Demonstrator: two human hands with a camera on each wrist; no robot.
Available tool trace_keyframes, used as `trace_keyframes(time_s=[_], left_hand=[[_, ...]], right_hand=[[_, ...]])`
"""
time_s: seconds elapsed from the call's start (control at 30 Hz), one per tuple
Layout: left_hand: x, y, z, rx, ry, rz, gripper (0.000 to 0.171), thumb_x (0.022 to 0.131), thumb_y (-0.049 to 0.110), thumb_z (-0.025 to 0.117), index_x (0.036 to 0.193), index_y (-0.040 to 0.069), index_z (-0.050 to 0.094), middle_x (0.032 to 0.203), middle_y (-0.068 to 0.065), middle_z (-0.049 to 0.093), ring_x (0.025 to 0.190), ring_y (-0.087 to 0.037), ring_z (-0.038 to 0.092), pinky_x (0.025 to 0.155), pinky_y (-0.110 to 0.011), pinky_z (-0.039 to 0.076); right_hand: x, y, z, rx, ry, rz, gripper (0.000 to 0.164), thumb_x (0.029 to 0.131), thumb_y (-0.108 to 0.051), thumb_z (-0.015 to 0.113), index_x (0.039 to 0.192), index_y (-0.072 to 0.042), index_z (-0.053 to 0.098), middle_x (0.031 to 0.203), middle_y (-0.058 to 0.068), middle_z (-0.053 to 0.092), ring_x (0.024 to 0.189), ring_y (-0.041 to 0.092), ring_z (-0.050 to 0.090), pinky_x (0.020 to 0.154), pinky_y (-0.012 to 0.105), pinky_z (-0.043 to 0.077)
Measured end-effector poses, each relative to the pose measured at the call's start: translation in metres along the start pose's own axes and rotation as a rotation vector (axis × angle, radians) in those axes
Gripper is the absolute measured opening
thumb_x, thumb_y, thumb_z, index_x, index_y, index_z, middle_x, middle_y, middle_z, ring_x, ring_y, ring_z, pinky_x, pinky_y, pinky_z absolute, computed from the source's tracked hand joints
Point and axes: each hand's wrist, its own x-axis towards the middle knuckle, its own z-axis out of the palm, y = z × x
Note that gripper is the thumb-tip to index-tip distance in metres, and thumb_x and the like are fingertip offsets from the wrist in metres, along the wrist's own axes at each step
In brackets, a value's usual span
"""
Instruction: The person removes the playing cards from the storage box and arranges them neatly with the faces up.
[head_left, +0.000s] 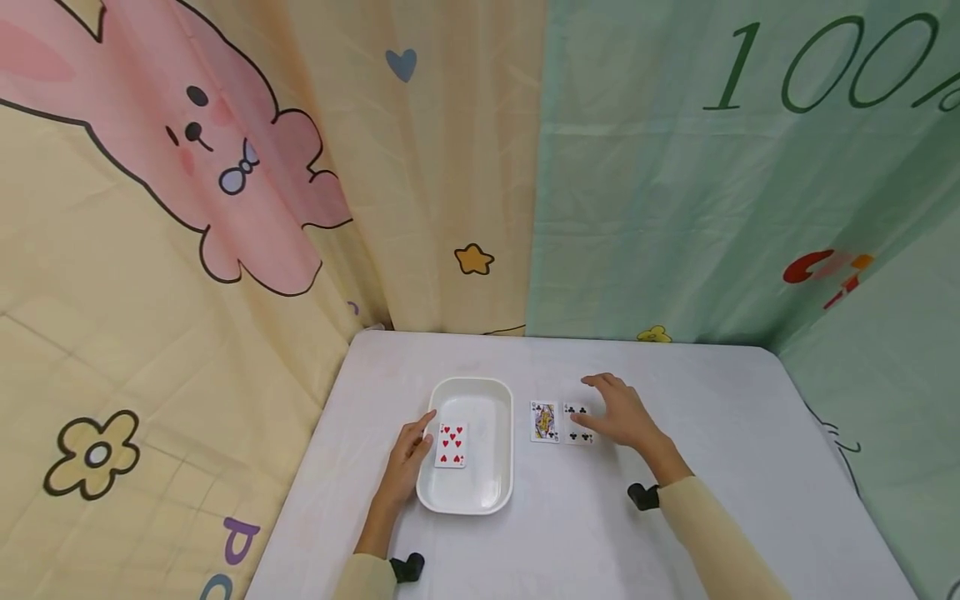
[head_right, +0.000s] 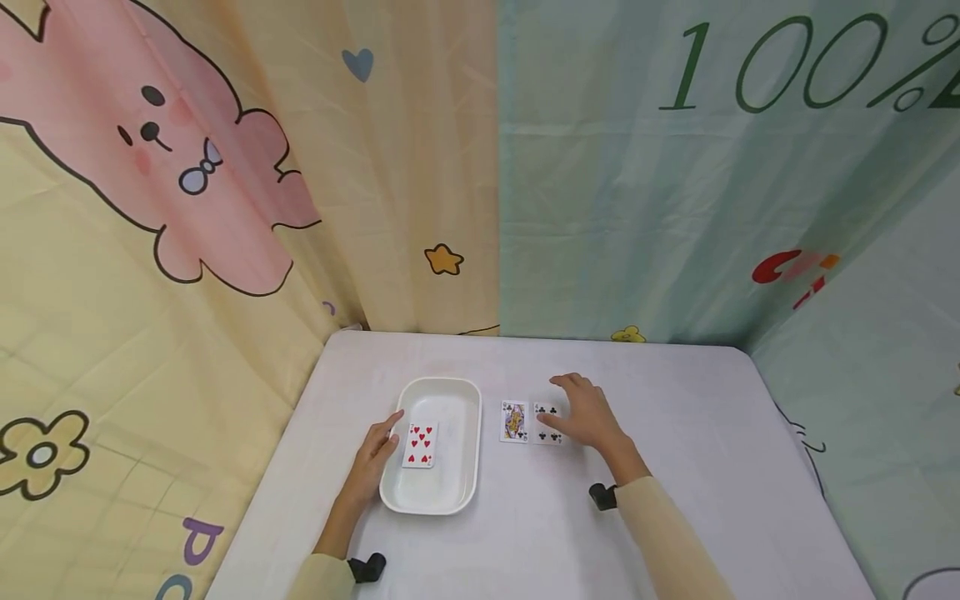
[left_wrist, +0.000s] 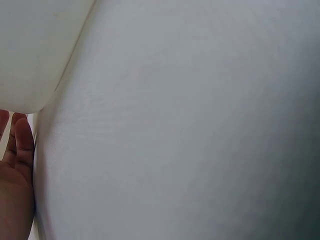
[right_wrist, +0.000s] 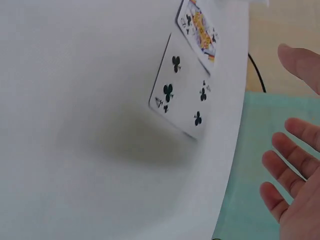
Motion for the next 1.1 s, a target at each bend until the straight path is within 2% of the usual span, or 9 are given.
trace_keyframes(time_s=[0.27, 0.37, 0.73, 0.97, 1.1], left_hand=[[0.001, 0.001, -0.002, 0.011, 0.013, -0.02, 0.043, 0.108, 0.027, 0.054, 0.15, 0.036, 0.054, 0.13, -0.002, 0.054, 0.105, -0.017, 0.047, 0.094, -0.032, 0.04], [0.002, 0.001, -0.002, 0.009, 0.017, -0.007, 0.043, 0.107, 0.026, 0.054, 0.15, 0.033, 0.054, 0.129, -0.003, 0.055, 0.104, -0.016, 0.047, 0.093, -0.032, 0.04], [0.001, -0.003, 0.002, -0.062, 0.034, 0.065, 0.043, 0.106, 0.016, 0.057, 0.149, 0.018, 0.056, 0.129, -0.017, 0.056, 0.097, -0.015, 0.045, 0.088, -0.026, 0.038], [0.001, 0.0, 0.002, -0.039, 0.016, 0.043, 0.043, 0.107, 0.021, 0.054, 0.15, 0.027, 0.055, 0.129, -0.011, 0.056, 0.099, -0.015, 0.048, 0.09, -0.027, 0.04], [-0.001, 0.005, 0.004, -0.045, 0.027, 0.026, 0.043, 0.108, 0.019, 0.053, 0.15, 0.024, 0.055, 0.129, -0.013, 0.055, 0.099, -0.016, 0.048, 0.089, -0.027, 0.04]], right_hand=[[0.01, -0.037, -0.001, 0.02, 0.047, -0.085, 0.073, 0.087, -0.05, 0.078, 0.143, -0.01, 0.057, 0.145, 0.015, 0.057, 0.135, 0.038, 0.052, 0.109, 0.064, 0.04], [0.015, -0.051, 0.002, 0.028, 0.048, -0.107, 0.072, 0.087, -0.052, 0.077, 0.143, -0.012, 0.057, 0.146, 0.012, 0.057, 0.136, 0.036, 0.052, 0.109, 0.062, 0.041], [0.031, -0.102, 0.021, 0.069, -0.012, -0.204, 0.074, 0.086, -0.056, 0.075, 0.143, -0.014, 0.057, 0.145, 0.008, 0.057, 0.136, 0.031, 0.052, 0.111, 0.056, 0.042], [0.036, -0.133, 0.038, 0.076, -0.049, -0.227, 0.074, 0.086, -0.061, 0.073, 0.144, -0.018, 0.057, 0.145, 0.006, 0.057, 0.134, 0.029, 0.054, 0.111, 0.053, 0.045], [0.039, -0.145, 0.05, 0.079, -0.08, -0.265, 0.075, 0.086, -0.059, 0.073, 0.145, -0.016, 0.056, 0.145, 0.006, 0.057, 0.132, 0.029, 0.055, 0.109, 0.052, 0.047]])
